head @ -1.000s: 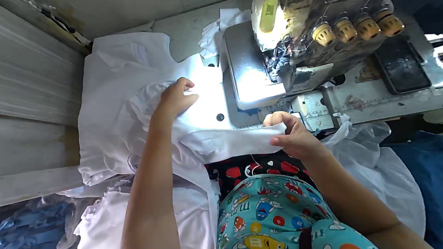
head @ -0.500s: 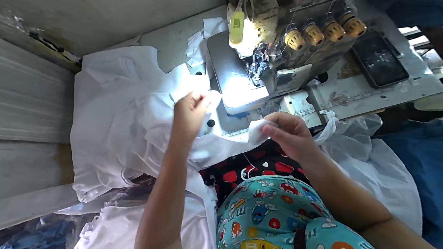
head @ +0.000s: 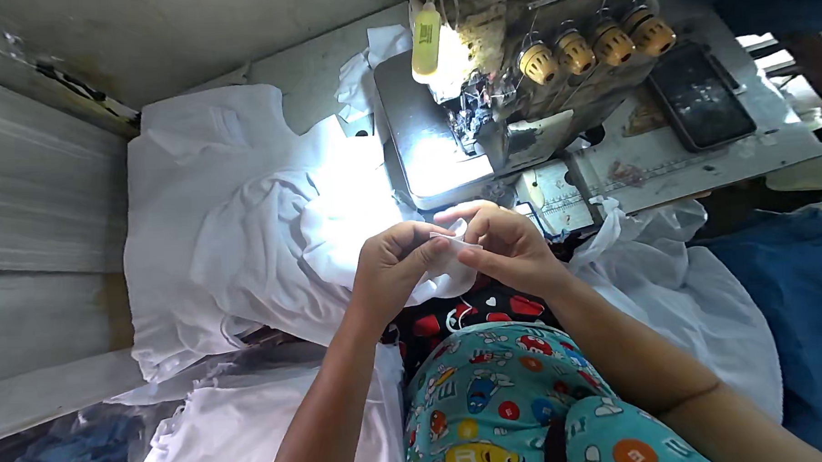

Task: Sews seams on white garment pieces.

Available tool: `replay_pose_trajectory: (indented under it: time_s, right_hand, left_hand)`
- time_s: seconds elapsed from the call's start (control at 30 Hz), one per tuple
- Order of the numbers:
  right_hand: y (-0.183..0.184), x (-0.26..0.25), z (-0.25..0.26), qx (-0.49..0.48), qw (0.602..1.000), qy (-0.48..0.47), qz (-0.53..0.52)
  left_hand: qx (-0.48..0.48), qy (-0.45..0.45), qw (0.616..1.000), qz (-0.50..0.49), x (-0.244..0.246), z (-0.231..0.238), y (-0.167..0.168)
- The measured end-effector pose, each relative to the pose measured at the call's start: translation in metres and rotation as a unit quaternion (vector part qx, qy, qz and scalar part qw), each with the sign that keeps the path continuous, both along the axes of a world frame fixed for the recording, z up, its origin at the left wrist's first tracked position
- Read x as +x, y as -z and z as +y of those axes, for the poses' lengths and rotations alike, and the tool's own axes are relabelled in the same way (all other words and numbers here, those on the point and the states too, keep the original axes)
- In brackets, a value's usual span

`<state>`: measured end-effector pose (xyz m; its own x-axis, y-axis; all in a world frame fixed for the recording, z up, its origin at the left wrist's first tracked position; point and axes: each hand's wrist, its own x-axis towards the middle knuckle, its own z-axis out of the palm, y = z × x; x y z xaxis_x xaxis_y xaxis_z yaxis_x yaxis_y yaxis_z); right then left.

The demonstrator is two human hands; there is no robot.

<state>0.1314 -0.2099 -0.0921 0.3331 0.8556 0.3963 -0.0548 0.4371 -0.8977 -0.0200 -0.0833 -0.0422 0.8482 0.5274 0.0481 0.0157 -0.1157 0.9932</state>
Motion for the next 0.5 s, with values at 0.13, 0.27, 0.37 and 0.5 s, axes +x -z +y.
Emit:
replay_pose_trajectory:
  time_s: [0.13, 0.27, 0.37, 0.5]
  right_hand:
    - [0.0018, 0.0043, 0.0009, 0.044, 0.999, -0.018, -0.008]
    - [0.0026, 0.0054, -0.0004, 0.053, 0.998, -0.007, -0.017]
    - [0.0025, 0.0053, -0.0009, 0.047, 0.999, 0.016, -0.024]
    - [0.0045, 0.0042, 0.0022, 0.038, 0.998, 0.036, -0.02]
  left_hand:
    - [-0.047, -0.002, 0.999, -0.019, -0.0024, 0.0032, -0.0029]
    - [-0.059, 0.0, 0.998, -0.022, -0.0039, 0.0049, 0.0004]
    - [-0.05, -0.009, 0.999, -0.014, -0.0034, 0.0037, 0.0025]
    - [-0.048, -0.027, 0.998, -0.014, -0.004, 0.0024, 0.0058]
